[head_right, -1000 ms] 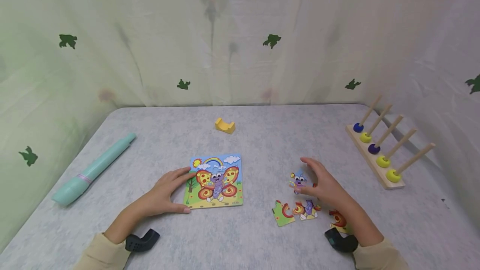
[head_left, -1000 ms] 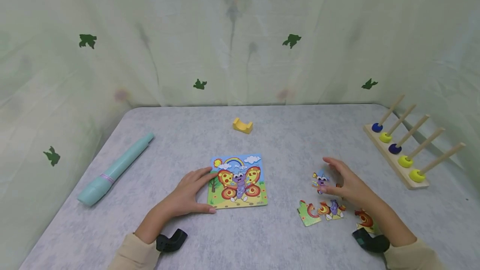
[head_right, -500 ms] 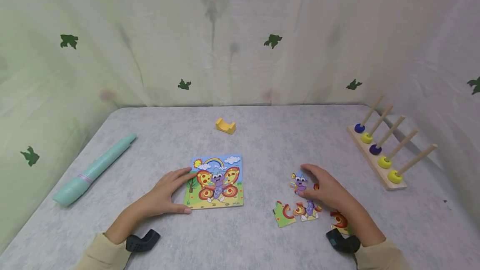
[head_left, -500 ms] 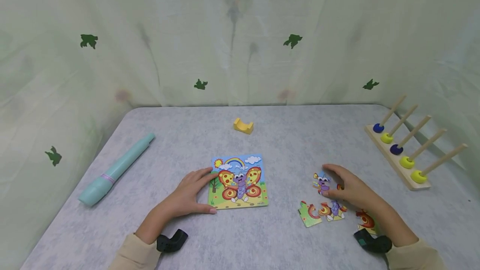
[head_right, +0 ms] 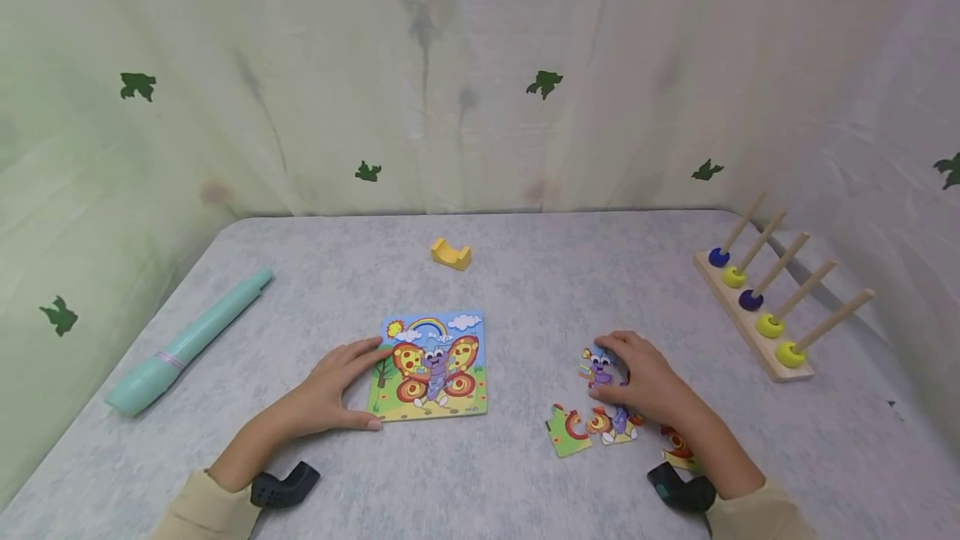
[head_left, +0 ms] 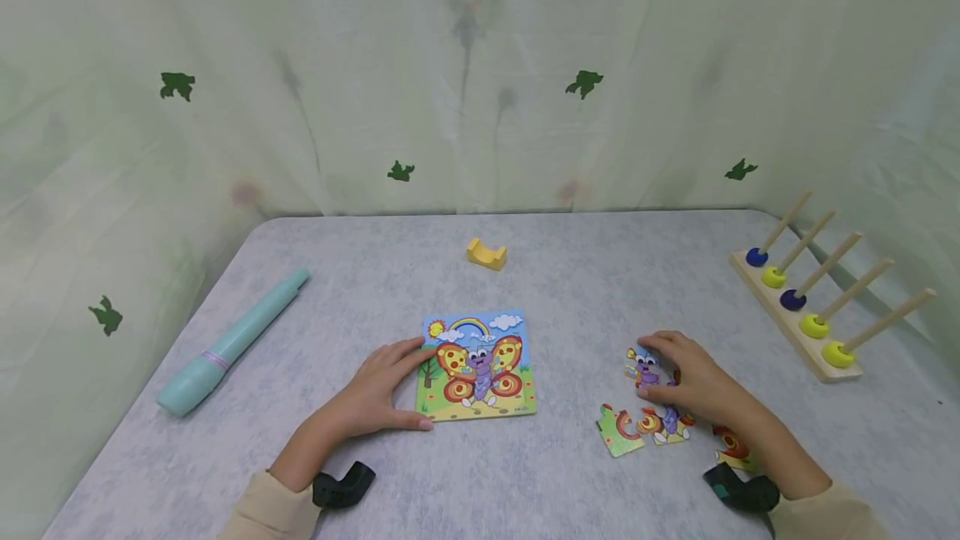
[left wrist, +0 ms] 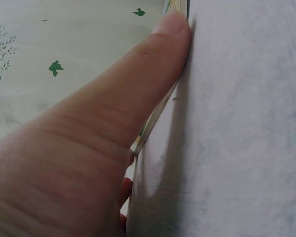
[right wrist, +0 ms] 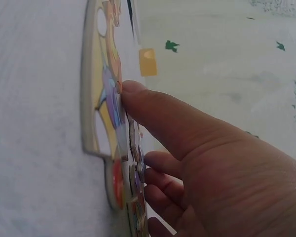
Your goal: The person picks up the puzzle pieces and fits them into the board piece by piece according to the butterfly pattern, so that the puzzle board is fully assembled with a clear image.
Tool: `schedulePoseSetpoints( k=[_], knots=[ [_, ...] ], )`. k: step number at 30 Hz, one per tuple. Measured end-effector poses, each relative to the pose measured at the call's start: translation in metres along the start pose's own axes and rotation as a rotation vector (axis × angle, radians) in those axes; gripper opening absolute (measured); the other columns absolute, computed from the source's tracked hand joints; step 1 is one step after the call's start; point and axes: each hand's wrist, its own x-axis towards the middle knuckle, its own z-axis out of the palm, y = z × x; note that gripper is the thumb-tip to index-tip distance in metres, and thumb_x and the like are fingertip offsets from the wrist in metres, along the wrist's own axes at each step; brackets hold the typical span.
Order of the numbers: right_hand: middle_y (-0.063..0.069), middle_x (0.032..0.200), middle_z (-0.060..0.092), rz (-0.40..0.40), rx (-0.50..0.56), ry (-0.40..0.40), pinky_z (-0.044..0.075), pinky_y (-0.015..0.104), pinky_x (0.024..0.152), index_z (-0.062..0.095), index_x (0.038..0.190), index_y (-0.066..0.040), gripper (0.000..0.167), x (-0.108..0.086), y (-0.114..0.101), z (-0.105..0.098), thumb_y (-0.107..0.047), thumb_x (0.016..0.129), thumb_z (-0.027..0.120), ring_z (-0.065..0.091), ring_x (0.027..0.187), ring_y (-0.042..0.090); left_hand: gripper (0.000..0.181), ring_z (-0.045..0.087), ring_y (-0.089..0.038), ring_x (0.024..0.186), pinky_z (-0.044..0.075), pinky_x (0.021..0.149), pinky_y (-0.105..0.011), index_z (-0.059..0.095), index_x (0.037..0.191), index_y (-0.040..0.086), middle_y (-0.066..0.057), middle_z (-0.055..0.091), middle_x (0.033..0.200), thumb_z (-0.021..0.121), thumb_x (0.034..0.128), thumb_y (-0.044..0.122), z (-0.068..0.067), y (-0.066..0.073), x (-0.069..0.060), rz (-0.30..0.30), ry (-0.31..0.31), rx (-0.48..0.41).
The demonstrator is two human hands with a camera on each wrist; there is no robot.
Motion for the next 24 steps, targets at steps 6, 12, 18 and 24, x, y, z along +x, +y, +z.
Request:
schedulePoseSetpoints(
  k=[6, 12, 18, 24],
  knots=[
    [0.018, 0.12, 0.044, 0.028, -0.017, -0.003, 0.033, 0.058, 0.086, 0.044, 0.13, -0.002, 0.078, 0.0, -0.004, -0.001, -0.049, 0.072, 0.069, 0.038, 0.11, 0.036, 0.095, 0.021, -0.033, 0.129, 0.015, 0.1, -0.054, 0.035, 0.14, 0.019, -0.008, 0.025, 0.144, 0.065, 0.0628, 0.067, 0.0, 0.0, 0.0, 0.008, 0.005, 0.003],
    [0.02, 0.12, 0.044, 0.066, -0.033, -0.001, 0.022, 0.058, 0.088, 0.046, 0.127, -0.003, 0.076, 0.001, -0.009, -0.002, -0.048, 0.071, 0.071, 0.037, 0.111, 0.037, 0.095, 0.02, -0.033, 0.129, 0.015, 0.1, -0.055, 0.034, 0.14, 0.019, -0.009, 0.024, 0.144, 0.064, 0.0637, 0.066, 0.0, 0.0, 0.0, 0.008, -0.007, -0.002],
    [0.022, 0.119, 0.045, 0.088, -0.027, 0.017, 0.021, 0.059, 0.09, 0.047, 0.12, 0.0, 0.072, 0.002, -0.012, -0.001, -0.044, 0.068, 0.075, 0.037, 0.11, 0.039, 0.095, 0.02, -0.034, 0.129, 0.015, 0.1, -0.055, 0.034, 0.14, 0.019, -0.009, 0.023, 0.144, 0.064, 0.064, 0.067, 0.0, 0.0, 0.0, 0.009, -0.01, 0.001],
    [0.021, 0.124, 0.044, 0.084, 0.044, 0.033, 0.026, 0.058, 0.091, 0.044, 0.125, -0.001, 0.075, 0.001, -0.009, -0.001, -0.044, 0.071, 0.072, 0.037, 0.115, 0.037, 0.095, 0.021, -0.034, 0.128, 0.015, 0.1, -0.055, 0.035, 0.14, 0.019, -0.009, 0.024, 0.144, 0.065, 0.0636, 0.066, -0.001, 0.0, 0.0, 0.01, 0.0, 0.0]
  ],
)
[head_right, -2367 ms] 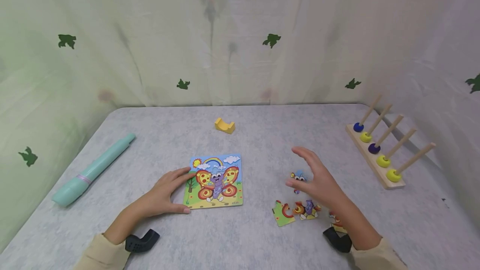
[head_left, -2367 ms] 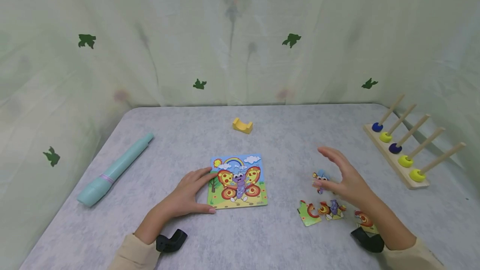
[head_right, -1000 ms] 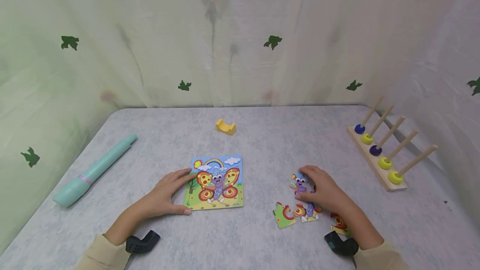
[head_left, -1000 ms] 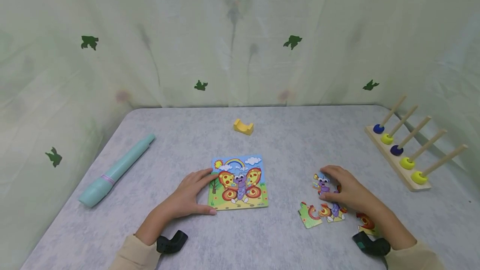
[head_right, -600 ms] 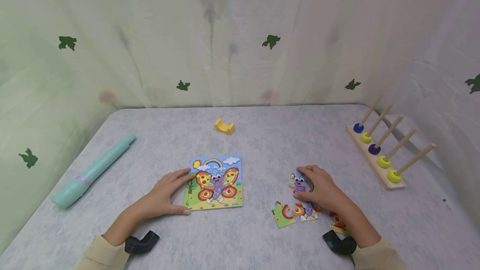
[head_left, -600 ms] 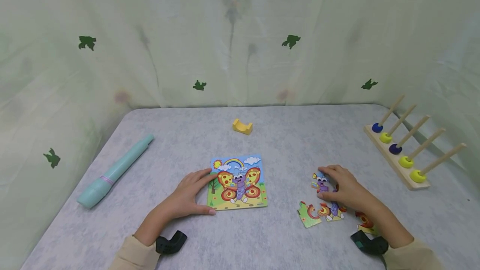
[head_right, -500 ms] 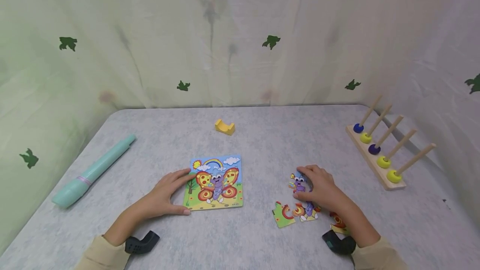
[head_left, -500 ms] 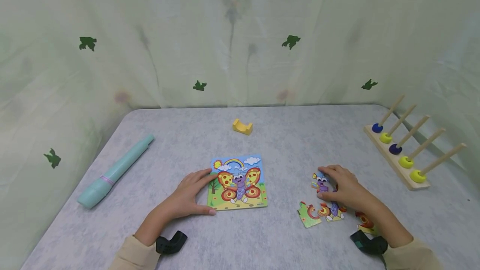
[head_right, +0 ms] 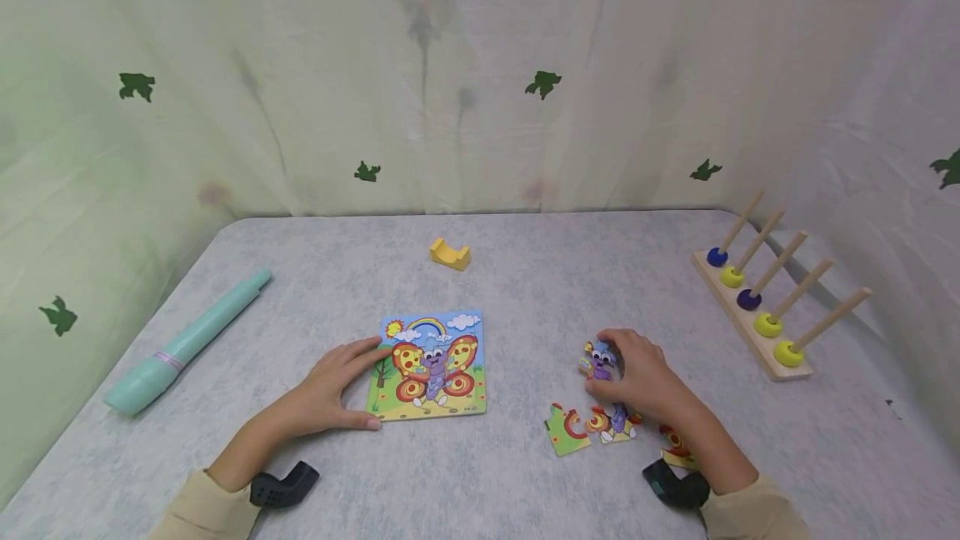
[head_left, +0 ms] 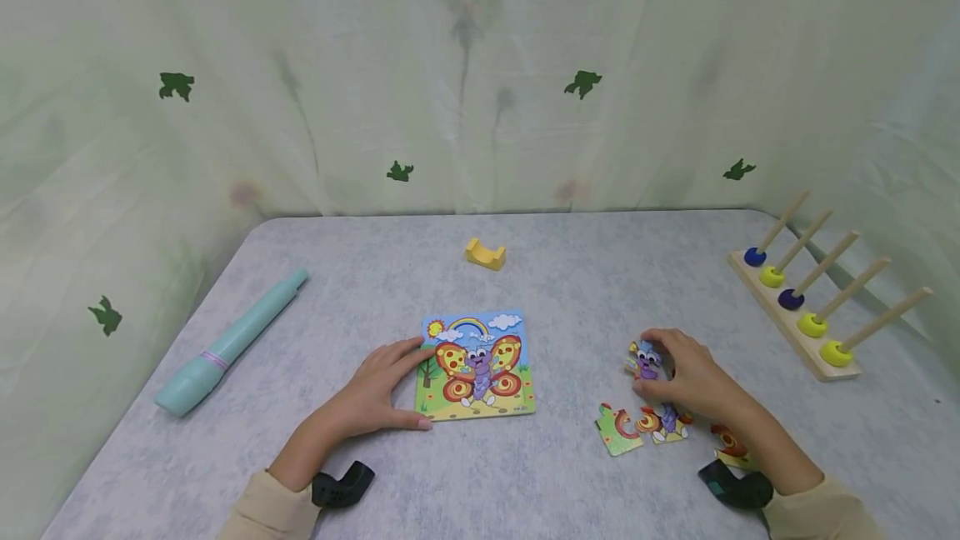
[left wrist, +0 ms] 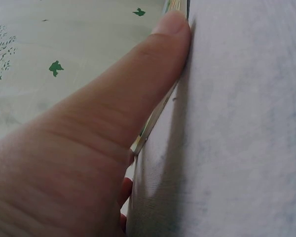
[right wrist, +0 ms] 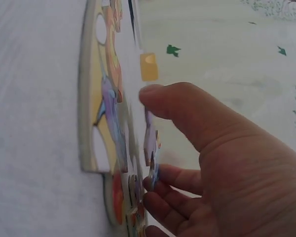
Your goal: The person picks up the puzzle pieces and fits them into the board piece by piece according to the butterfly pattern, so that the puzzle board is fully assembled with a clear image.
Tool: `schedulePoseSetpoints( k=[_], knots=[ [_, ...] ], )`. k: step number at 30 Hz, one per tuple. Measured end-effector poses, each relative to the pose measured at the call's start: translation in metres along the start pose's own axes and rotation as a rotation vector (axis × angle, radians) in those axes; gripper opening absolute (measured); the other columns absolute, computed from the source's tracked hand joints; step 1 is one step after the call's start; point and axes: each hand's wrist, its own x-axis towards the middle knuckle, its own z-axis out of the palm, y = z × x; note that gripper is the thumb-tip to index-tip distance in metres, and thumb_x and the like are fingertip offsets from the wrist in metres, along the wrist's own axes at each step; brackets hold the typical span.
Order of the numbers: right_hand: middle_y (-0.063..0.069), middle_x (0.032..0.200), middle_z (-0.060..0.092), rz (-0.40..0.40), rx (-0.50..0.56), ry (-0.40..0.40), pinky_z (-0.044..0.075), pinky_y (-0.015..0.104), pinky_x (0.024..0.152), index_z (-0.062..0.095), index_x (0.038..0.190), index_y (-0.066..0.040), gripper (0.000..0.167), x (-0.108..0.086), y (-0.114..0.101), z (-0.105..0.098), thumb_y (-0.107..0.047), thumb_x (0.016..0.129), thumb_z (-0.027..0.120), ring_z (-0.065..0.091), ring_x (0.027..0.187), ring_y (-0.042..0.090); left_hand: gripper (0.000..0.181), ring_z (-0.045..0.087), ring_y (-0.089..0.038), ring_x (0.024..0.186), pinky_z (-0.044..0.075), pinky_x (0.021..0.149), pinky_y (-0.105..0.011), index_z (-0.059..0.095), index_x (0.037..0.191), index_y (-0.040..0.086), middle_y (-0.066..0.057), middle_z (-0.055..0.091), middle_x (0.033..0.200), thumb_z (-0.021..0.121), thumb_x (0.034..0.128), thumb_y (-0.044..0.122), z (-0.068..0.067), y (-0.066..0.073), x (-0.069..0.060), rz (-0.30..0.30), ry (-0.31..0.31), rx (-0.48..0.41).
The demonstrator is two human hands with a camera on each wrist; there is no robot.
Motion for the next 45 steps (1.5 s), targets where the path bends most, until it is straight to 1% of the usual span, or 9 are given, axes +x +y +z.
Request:
schedulePoseSetpoints(
  k=[6, 11, 16, 22, 24, 29, 36, 41, 45],
  knots=[
    [0.017, 0.128, 0.04, -0.04, 0.093, 0.016, 0.031, 0.058, 0.09, 0.039, 0.131, -0.002, 0.075, 0.0, -0.007, -0.003, -0.041, 0.075, 0.07, 0.038, 0.116, 0.035, 0.095, 0.02, -0.033, 0.129, 0.015, 0.1, -0.054, 0.034, 0.14, 0.019, -0.008, 0.024, 0.144, 0.065, 0.0632, 0.066, 0.0, 0.0, 0.0, -0.003, -0.002, 0.001],
    [0.013, 0.129, 0.039, -0.157, 0.155, 0.101, 0.036, 0.057, 0.086, 0.04, 0.132, -0.003, 0.07, 0.0, -0.026, -0.007, -0.026, 0.076, 0.073, 0.04, 0.112, 0.031, 0.095, 0.02, -0.034, 0.128, 0.015, 0.1, -0.055, 0.035, 0.14, 0.018, -0.009, 0.024, 0.144, 0.065, 0.0633, 0.066, -0.001, 0.0, 0.0, -0.005, 0.006, -0.001],
    [0.008, 0.13, 0.037, -0.27, 0.226, 0.133, 0.04, 0.052, 0.084, 0.04, 0.134, -0.004, 0.07, 0.002, -0.059, -0.007, -0.019, 0.075, 0.074, 0.04, 0.111, 0.026, 0.095, 0.021, -0.034, 0.128, 0.016, 0.099, -0.055, 0.036, 0.139, 0.017, -0.009, 0.026, 0.143, 0.066, 0.0629, 0.065, 0.0, -0.001, 0.0, 0.011, 0.027, 0.005],
    [0.006, 0.133, 0.037, -0.395, 0.25, 0.099, 0.041, 0.046, 0.088, 0.038, 0.136, -0.006, 0.069, 0.011, -0.104, 0.003, -0.02, 0.077, 0.072, 0.041, 0.116, 0.024, 0.095, 0.02, -0.034, 0.128, 0.017, 0.099, -0.055, 0.035, 0.139, 0.019, -0.008, 0.025, 0.144, 0.065, 0.0626, 0.067, 0.0, -0.001, 0.0, 0.003, 0.015, 0.005],
    [0.005, 0.135, 0.036, -0.416, 0.259, 0.072, 0.04, 0.043, 0.09, 0.037, 0.137, -0.008, 0.069, 0.017, -0.116, 0.01, -0.022, 0.078, 0.071, 0.04, 0.118, 0.021, 0.096, 0.02, -0.033, 0.129, 0.016, 0.1, -0.054, 0.035, 0.14, 0.019, -0.008, 0.024, 0.144, 0.064, 0.0627, 0.068, -0.001, -0.002, 0.0, -0.001, 0.008, 0.009],
    [0.005, 0.136, 0.037, -0.414, 0.251, -0.022, 0.036, 0.041, 0.095, 0.038, 0.136, -0.005, 0.069, 0.034, -0.14, 0.036, -0.024, 0.078, 0.071, 0.036, 0.122, 0.021, 0.096, 0.021, -0.033, 0.129, 0.016, 0.1, -0.054, 0.035, 0.139, 0.019, -0.008, 0.025, 0.144, 0.064, 0.0625, 0.068, 0.0, -0.003, 0.0, 0.006, 0.016, 0.01],
    [0.012, 0.137, 0.037, -0.373, 0.115, -0.186, 0.034, 0.042, 0.096, 0.038, 0.136, -0.003, 0.067, 0.053, -0.147, 0.067, -0.028, 0.081, 0.068, 0.033, 0.125, 0.028, 0.096, 0.02, -0.03, 0.129, 0.016, 0.101, -0.052, 0.033, 0.14, 0.021, -0.006, 0.024, 0.145, 0.062, 0.0626, 0.07, 0.001, -0.001, 0.002, -0.005, -0.005, 0.006],
    [0.01, 0.136, 0.038, -0.347, 0.041, -0.223, 0.032, 0.04, 0.098, 0.04, 0.135, -0.005, 0.067, 0.063, -0.145, 0.081, -0.032, 0.081, 0.067, 0.033, 0.125, 0.025, 0.093, 0.021, -0.03, 0.129, 0.017, 0.1, -0.053, 0.034, 0.14, 0.022, -0.006, 0.024, 0.145, 0.061, 0.0649, 0.069, 0.0, 0.0, 0.001, -0.004, 0.005, 0.009],
    [0.011, 0.134, 0.04, -0.363, -0.013, -0.22, 0.031, 0.04, 0.099, 0.043, 0.133, -0.004, 0.064, 0.069, -0.144, 0.089, -0.032, 0.081, 0.067, 0.035, 0.124, 0.025, 0.086, 0.021, -0.03, 0.129, 0.017, 0.1, -0.053, 0.034, 0.14, 0.022, -0.005, 0.024, 0.145, 0.059, 0.0703, 0.066, 0.0, 0.002, 0.001, -0.018, 0.009, 0.0]
  ],
)
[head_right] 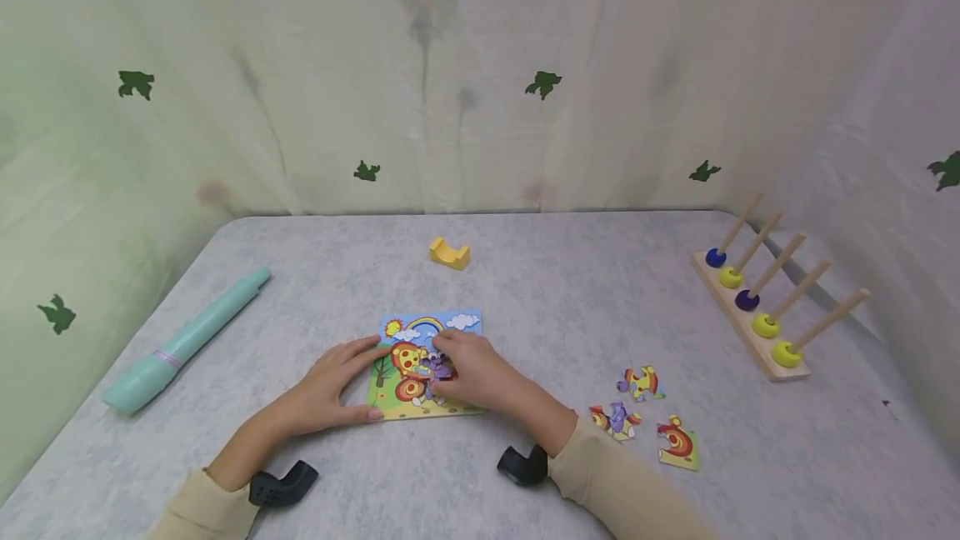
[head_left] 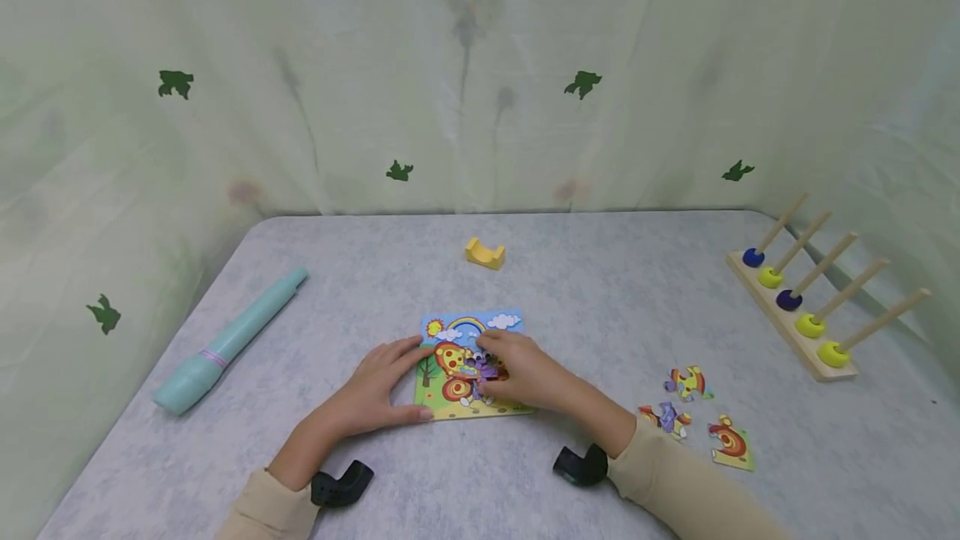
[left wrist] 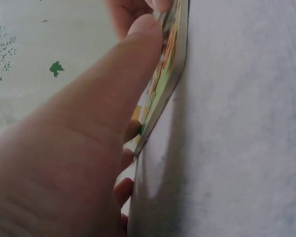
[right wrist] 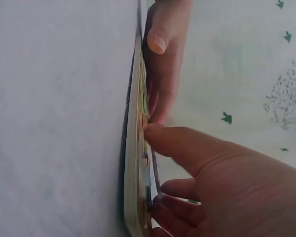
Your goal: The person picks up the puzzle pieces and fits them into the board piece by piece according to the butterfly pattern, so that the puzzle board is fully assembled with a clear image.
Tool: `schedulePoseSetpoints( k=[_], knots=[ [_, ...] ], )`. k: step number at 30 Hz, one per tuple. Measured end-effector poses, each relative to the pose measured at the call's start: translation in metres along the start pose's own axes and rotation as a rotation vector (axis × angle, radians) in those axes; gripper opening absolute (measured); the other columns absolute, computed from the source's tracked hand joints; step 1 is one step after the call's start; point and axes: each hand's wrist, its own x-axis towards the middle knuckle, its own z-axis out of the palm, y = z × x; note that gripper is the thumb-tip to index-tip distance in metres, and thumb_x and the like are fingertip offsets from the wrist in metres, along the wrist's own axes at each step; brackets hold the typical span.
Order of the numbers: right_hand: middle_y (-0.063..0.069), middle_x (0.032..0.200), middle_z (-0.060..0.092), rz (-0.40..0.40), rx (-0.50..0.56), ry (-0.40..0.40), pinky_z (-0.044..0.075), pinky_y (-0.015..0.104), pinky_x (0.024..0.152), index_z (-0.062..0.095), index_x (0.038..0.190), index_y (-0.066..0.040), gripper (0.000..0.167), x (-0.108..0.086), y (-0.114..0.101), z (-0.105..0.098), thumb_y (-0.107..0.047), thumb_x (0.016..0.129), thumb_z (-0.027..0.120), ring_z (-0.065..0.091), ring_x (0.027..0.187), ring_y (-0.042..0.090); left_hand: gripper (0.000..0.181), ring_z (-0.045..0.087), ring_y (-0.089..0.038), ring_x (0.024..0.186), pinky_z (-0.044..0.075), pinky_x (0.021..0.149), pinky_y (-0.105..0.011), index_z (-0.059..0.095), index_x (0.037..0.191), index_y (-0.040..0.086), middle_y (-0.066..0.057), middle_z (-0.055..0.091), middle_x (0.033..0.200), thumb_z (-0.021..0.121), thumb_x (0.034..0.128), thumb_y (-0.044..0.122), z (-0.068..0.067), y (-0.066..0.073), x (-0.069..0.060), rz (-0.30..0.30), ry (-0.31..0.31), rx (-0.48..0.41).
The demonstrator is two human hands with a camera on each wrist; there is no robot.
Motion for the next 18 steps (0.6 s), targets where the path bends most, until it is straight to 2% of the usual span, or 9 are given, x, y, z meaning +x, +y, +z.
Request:
schedulePoseSetpoints(
  k=[7, 15, 18],
  knots=[
    [0.011, 0.133, 0.043, -0.028, -0.062, 0.009, 0.028, 0.046, 0.099, 0.047, 0.131, -0.006, 0.062, 0.007, 0.004, 0.005, -0.037, 0.081, 0.066, 0.037, 0.122, 0.027, 0.079, 0.022, -0.032, 0.128, 0.021, 0.097, -0.056, 0.036, 0.138, 0.02, -0.007, 0.025, 0.144, 0.06, 0.0747, 0.059, 0.002, 0.005, 0.001, -0.013, 0.044, -0.034],
    [0.005, 0.131, 0.044, -0.013, -0.071, 0.022, 0.03, 0.046, 0.095, 0.05, 0.129, -0.012, 0.059, 0.011, 0.005, 0.008, -0.042, 0.08, 0.065, 0.037, 0.121, 0.023, 0.063, 0.025, -0.026, 0.128, 0.022, 0.098, -0.052, 0.041, 0.136, 0.025, -0.005, 0.028, 0.142, 0.052, 0.0822, 0.057, 0.011, 0.016, 0.007, 0.138, 0.025, 0.058],
    [0.004, 0.131, 0.044, 0.005, -0.058, 0.021, 0.03, 0.045, 0.094, 0.051, 0.128, -0.013, 0.059, 0.011, 0.005, 0.007, -0.043, 0.079, 0.066, 0.037, 0.121, 0.022, 0.058, 0.024, -0.025, 0.128, 0.021, 0.099, -0.052, 0.044, 0.134, 0.028, -0.005, 0.029, 0.142, 0.051, 0.0837, 0.055, 0.012, 0.019, 0.007, 0.167, 0.022, 0.09]
  ],
)
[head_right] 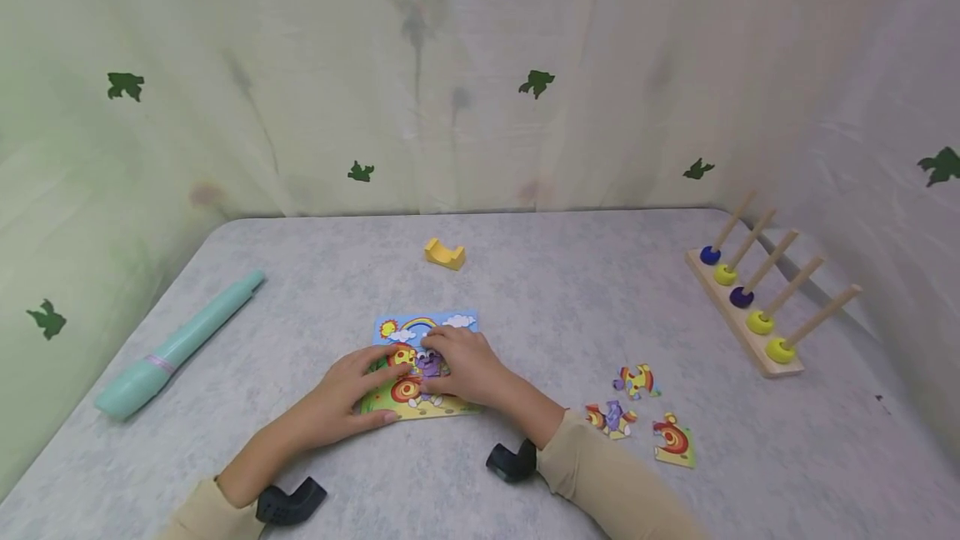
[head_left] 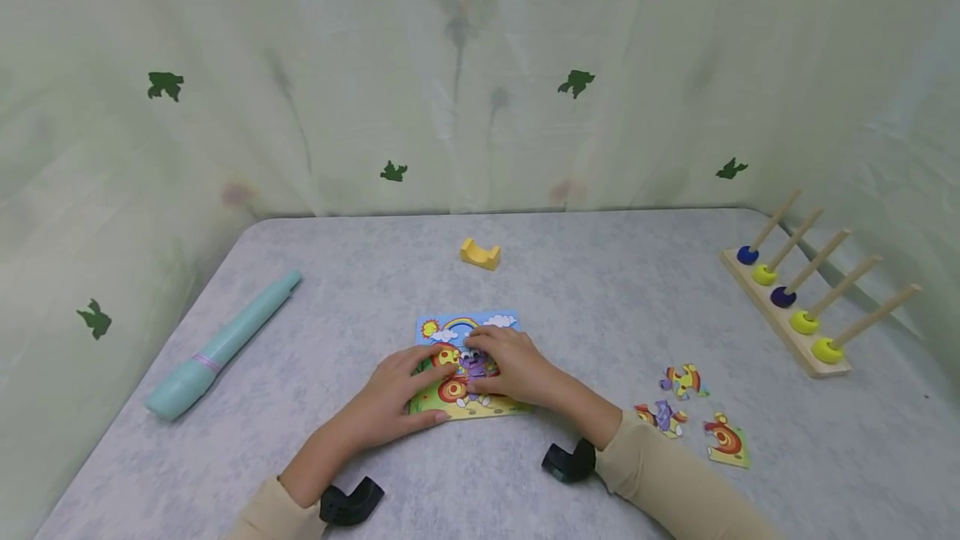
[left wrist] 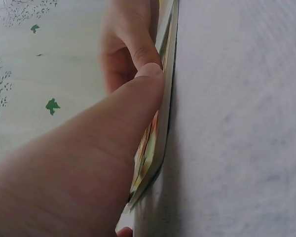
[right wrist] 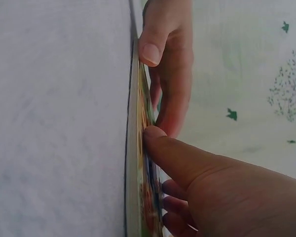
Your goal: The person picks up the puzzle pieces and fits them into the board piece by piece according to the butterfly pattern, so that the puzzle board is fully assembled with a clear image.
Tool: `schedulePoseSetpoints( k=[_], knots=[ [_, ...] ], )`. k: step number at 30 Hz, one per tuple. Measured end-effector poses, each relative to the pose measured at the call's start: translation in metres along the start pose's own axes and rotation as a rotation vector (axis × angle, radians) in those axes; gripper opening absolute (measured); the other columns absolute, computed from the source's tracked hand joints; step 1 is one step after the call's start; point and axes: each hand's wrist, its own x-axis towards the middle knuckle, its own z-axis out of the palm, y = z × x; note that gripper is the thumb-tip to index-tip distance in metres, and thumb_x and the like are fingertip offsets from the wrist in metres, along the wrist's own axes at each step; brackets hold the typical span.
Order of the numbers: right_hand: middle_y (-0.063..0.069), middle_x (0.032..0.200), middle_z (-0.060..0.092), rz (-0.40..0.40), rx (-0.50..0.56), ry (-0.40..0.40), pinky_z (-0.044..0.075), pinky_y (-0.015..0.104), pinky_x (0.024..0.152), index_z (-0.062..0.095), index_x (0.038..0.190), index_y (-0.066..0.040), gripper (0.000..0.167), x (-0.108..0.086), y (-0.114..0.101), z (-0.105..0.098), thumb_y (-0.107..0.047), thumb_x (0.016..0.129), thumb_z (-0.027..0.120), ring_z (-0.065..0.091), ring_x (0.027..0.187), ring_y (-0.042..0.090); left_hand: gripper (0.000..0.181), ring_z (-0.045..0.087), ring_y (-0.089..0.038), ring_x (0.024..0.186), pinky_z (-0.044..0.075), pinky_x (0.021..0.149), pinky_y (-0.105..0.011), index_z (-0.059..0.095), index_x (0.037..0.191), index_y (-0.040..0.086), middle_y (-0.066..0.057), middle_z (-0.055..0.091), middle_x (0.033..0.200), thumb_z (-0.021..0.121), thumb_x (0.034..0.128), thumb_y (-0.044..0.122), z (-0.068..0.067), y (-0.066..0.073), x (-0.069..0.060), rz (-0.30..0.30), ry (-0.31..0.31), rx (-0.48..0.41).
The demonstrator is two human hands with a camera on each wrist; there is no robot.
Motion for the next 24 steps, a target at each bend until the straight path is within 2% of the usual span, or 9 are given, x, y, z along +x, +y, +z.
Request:
schedulePoseSetpoints(
  k=[10, 15, 20, 24],
  knots=[
    [0.005, 0.133, 0.041, 0.028, 0.011, -0.02, 0.029, 0.045, 0.095, 0.051, 0.127, -0.014, 0.058, 0.002, -0.002, -0.002, -0.042, 0.079, 0.066, 0.035, 0.121, 0.023, 0.055, 0.022, -0.028, 0.128, 0.018, 0.1, -0.052, 0.046, 0.132, 0.029, -0.004, 0.028, 0.143, 0.048, 0.0849, 0.056, -0.001, 0.001, -0.001, -0.005, -0.019, 0.009],
    [0.006, 0.137, 0.037, 0.036, 0.063, -0.07, 0.024, 0.047, 0.099, 0.046, 0.131, -0.014, 0.061, -0.001, -0.003, -0.008, -0.042, 0.08, 0.065, 0.03, 0.125, 0.025, 0.054, 0.022, -0.027, 0.129, 0.017, 0.1, -0.051, 0.047, 0.132, 0.031, -0.003, 0.029, 0.142, 0.05, 0.0842, 0.055, 0.0, 0.0, -0.001, -0.011, -0.012, -0.004],
    [0.008, 0.139, 0.03, 0.033, 0.181, -0.114, 0.029, 0.045, 0.099, 0.038, 0.136, -0.012, 0.065, -0.009, -0.008, -0.024, -0.036, 0.082, 0.065, 0.028, 0.127, 0.025, 0.054, 0.022, -0.027, 0.129, 0.017, 0.1, -0.051, 0.047, 0.131, 0.032, -0.002, 0.03, 0.142, 0.051, 0.0833, 0.056, 0.002, -0.002, -0.001, -0.017, -0.011, -0.017],
    [0.009, 0.14, 0.029, 0.005, 0.199, -0.057, 0.031, 0.044, 0.097, 0.036, 0.137, -0.011, 0.067, -0.023, -0.011, -0.044, -0.032, 0.081, 0.067, 0.027, 0.127, 0.023, 0.054, 0.022, -0.026, 0.128, 0.016, 0.101, -0.05, 0.047, 0.131, 0.032, -0.001, 0.029, 0.142, 0.052, 0.0828, 0.056, 0.001, -0.003, -0.001, -0.022, -0.017, -0.02]
  ],
)
